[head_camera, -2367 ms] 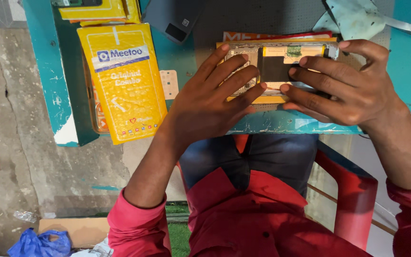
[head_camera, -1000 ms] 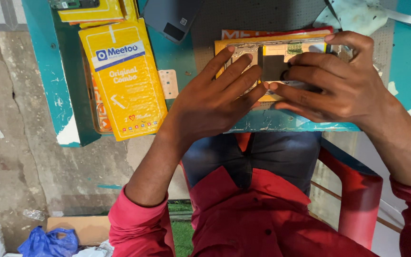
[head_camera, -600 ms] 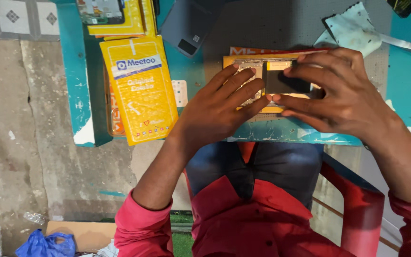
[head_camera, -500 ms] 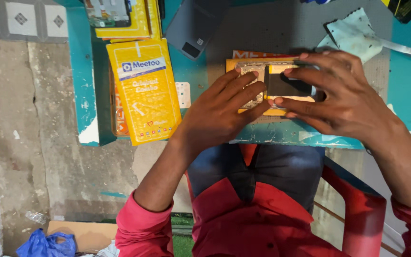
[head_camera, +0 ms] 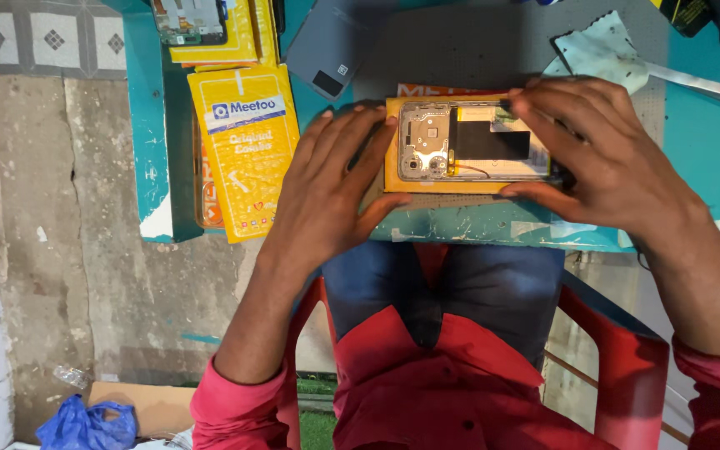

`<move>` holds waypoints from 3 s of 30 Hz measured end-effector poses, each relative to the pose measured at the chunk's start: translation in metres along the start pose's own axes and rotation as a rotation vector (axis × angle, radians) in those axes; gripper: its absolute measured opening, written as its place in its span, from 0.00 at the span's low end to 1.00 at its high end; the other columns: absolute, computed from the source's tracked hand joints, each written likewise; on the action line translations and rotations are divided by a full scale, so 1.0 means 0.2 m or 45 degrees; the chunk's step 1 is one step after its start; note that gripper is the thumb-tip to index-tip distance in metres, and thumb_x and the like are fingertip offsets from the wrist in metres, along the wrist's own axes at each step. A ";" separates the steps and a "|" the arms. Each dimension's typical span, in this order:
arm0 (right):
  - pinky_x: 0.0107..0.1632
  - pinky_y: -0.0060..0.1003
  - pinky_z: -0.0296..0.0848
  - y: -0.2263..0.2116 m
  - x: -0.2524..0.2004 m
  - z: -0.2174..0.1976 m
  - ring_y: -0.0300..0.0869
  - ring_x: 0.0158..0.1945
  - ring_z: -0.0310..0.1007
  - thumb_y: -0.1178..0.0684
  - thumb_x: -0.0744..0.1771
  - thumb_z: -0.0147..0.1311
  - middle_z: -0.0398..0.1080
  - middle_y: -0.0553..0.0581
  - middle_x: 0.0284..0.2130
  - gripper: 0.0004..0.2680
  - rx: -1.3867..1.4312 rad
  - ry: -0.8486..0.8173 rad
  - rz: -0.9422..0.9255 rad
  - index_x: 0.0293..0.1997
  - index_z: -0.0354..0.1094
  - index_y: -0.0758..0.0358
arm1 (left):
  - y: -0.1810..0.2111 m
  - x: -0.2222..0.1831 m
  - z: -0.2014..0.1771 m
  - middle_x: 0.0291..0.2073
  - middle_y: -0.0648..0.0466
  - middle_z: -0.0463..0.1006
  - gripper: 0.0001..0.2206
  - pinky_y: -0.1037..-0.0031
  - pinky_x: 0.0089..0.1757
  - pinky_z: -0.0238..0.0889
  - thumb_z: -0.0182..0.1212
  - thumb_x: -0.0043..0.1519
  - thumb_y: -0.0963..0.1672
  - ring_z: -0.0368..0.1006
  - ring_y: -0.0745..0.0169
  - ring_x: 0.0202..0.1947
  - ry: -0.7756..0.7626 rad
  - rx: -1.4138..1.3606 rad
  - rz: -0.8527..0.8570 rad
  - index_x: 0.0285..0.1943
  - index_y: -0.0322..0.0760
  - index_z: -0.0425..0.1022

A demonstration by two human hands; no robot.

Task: The person applies adhesive to the edges of a disassembled smartphone frame and then uses a screwdriver to tighten screws on the internal components. The work is performed on a cluttered workbench with various tools and phone parts visible.

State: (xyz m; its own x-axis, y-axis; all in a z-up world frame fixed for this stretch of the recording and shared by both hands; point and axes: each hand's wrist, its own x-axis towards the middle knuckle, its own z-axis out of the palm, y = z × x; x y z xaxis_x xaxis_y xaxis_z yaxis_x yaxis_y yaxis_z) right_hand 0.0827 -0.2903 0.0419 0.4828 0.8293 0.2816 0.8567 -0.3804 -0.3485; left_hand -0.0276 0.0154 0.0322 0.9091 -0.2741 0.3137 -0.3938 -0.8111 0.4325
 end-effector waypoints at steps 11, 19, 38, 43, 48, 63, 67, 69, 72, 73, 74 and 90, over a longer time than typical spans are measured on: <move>0.67 0.55 0.67 0.03 -0.05 0.10 0.62 0.69 0.65 0.47 0.59 0.74 0.62 0.70 0.68 0.45 0.010 0.077 -0.017 0.79 0.34 0.60 | -0.05 -0.03 0.12 0.70 0.37 0.64 0.38 0.50 0.71 0.44 0.67 0.63 0.53 0.56 0.40 0.73 -0.082 0.019 -0.094 0.74 0.21 0.58; 0.68 0.55 0.66 0.02 -0.04 0.08 0.61 0.67 0.65 0.43 0.60 0.72 0.64 0.66 0.67 0.45 0.032 0.067 0.009 0.79 0.33 0.56 | -0.02 -0.05 0.17 0.68 0.36 0.67 0.33 0.52 0.71 0.48 0.66 0.64 0.50 0.59 0.39 0.73 -0.036 0.017 -0.091 0.72 0.20 0.61; 0.66 0.56 0.65 0.05 -0.05 0.10 0.61 0.65 0.67 0.42 0.57 0.71 0.67 0.67 0.64 0.44 -0.069 0.007 -0.004 0.77 0.38 0.63 | 0.06 -0.10 -0.16 0.53 0.44 0.78 0.18 0.59 0.57 0.67 0.70 0.63 0.39 0.75 0.43 0.55 0.362 0.089 -0.255 0.61 0.26 0.75; 0.66 0.56 0.66 0.04 -0.06 0.11 0.62 0.64 0.67 0.42 0.57 0.71 0.66 0.68 0.63 0.45 -0.098 0.015 -0.009 0.78 0.37 0.63 | 0.01 0.01 -0.06 0.47 0.49 0.79 0.11 0.63 0.50 0.70 0.67 0.62 0.37 0.75 0.48 0.48 0.349 -0.098 -0.151 0.52 0.33 0.80; 0.67 0.56 0.66 0.04 -0.06 0.10 0.61 0.65 0.67 0.42 0.58 0.71 0.67 0.68 0.64 0.44 -0.098 0.020 0.005 0.77 0.38 0.63 | -0.08 0.17 0.04 0.44 0.50 0.79 0.09 0.62 0.46 0.70 0.65 0.60 0.38 0.74 0.48 0.45 0.272 -0.125 -0.021 0.48 0.33 0.81; 0.66 0.57 0.65 0.02 -0.03 0.08 0.62 0.63 0.68 0.43 0.58 0.70 0.68 0.68 0.62 0.41 -0.065 -0.004 0.003 0.74 0.43 0.67 | -0.14 0.28 0.09 0.36 0.50 0.76 0.04 0.63 0.42 0.69 0.60 0.57 0.40 0.74 0.51 0.42 0.080 0.326 0.211 0.38 0.35 0.76; 0.66 0.57 0.65 0.01 -0.02 0.08 0.63 0.63 0.69 0.42 0.58 0.70 0.68 0.70 0.61 0.40 -0.078 -0.011 0.025 0.73 0.46 0.68 | -0.15 0.30 0.10 0.37 0.49 0.75 0.05 0.66 0.41 0.69 0.60 0.57 0.41 0.73 0.51 0.44 0.034 0.474 0.263 0.38 0.36 0.74; 0.66 0.57 0.65 0.01 -0.02 0.08 0.63 0.62 0.69 0.42 0.58 0.70 0.68 0.71 0.60 0.39 -0.078 -0.003 0.019 0.72 0.46 0.69 | -0.15 0.30 0.12 0.38 0.48 0.75 0.05 0.67 0.41 0.69 0.60 0.57 0.42 0.73 0.51 0.46 0.060 0.540 0.278 0.39 0.36 0.73; 0.66 0.57 0.65 0.00 -0.01 0.08 0.63 0.62 0.69 0.42 0.58 0.70 0.68 0.71 0.60 0.39 -0.087 -0.010 0.009 0.71 0.47 0.69 | -0.16 0.30 0.13 0.39 0.47 0.74 0.06 0.66 0.42 0.70 0.61 0.58 0.43 0.72 0.51 0.46 0.035 0.585 0.268 0.40 0.35 0.73; 0.66 0.57 0.65 0.00 -0.01 0.08 0.63 0.62 0.69 0.42 0.58 0.70 0.68 0.71 0.60 0.39 -0.089 -0.015 0.017 0.71 0.47 0.70 | -0.16 0.30 0.14 0.38 0.47 0.74 0.07 0.65 0.42 0.69 0.62 0.58 0.43 0.72 0.50 0.45 0.064 0.524 0.255 0.40 0.35 0.73; 0.66 0.57 0.65 0.00 -0.01 0.07 0.63 0.62 0.69 0.42 0.57 0.70 0.68 0.71 0.60 0.39 -0.091 -0.020 0.025 0.71 0.47 0.70 | -0.16 0.31 0.15 0.37 0.47 0.74 0.07 0.65 0.41 0.69 0.62 0.58 0.43 0.72 0.50 0.43 0.094 0.462 0.241 0.39 0.35 0.73; 0.65 0.57 0.65 0.00 -0.01 0.07 0.63 0.62 0.69 0.42 0.57 0.70 0.68 0.73 0.59 0.39 -0.103 -0.043 0.012 0.70 0.48 0.71 | -0.25 0.29 0.10 0.35 0.42 0.75 0.11 0.51 0.36 0.66 0.63 0.69 0.46 0.72 0.36 0.36 0.180 -0.015 -0.097 0.39 0.34 0.70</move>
State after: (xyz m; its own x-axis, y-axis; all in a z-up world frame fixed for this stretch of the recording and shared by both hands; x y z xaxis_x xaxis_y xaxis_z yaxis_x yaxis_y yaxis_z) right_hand 0.0792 -0.2858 0.0288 0.4854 0.8384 0.2479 0.8648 -0.4188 -0.2769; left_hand 0.0477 0.0299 0.0111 0.9086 -0.1361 0.3949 -0.3268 -0.8205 0.4690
